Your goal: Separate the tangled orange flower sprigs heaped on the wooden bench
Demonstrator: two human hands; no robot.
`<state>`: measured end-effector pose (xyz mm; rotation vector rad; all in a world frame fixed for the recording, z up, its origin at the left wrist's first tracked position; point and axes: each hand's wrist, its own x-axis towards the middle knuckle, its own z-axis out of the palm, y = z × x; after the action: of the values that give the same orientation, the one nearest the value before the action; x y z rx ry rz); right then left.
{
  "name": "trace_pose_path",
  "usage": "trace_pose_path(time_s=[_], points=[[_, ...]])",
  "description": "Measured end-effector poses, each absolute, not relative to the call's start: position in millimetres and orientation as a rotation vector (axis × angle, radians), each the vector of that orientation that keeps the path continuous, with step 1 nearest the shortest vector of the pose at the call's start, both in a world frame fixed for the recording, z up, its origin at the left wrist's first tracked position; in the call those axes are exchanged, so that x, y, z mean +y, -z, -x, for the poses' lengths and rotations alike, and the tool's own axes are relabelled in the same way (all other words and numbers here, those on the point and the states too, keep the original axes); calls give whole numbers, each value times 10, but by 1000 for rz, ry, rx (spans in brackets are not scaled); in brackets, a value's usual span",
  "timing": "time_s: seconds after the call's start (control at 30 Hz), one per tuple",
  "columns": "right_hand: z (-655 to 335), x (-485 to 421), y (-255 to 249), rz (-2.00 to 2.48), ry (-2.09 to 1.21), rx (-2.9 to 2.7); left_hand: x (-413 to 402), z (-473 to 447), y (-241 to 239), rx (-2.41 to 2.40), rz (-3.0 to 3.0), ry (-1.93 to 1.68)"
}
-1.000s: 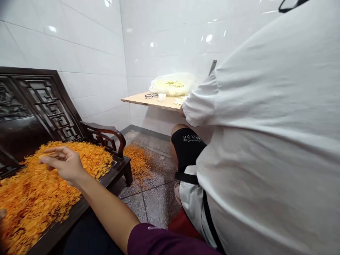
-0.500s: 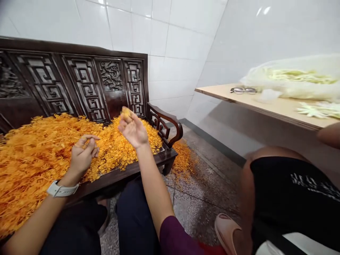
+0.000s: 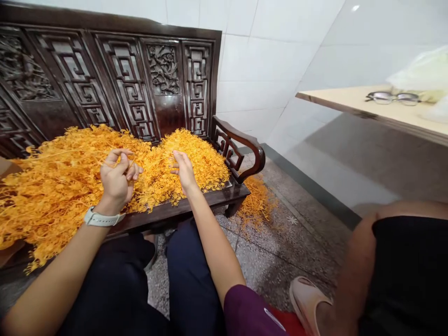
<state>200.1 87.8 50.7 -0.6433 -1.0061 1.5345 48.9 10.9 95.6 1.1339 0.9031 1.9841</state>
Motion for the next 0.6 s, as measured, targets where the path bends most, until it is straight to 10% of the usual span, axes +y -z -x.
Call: trace_pose_path(time_s=[0.6], points=[[-2008,571,-509,601,-1101,-1104,392,-218,-795,914,-556,-2128]])
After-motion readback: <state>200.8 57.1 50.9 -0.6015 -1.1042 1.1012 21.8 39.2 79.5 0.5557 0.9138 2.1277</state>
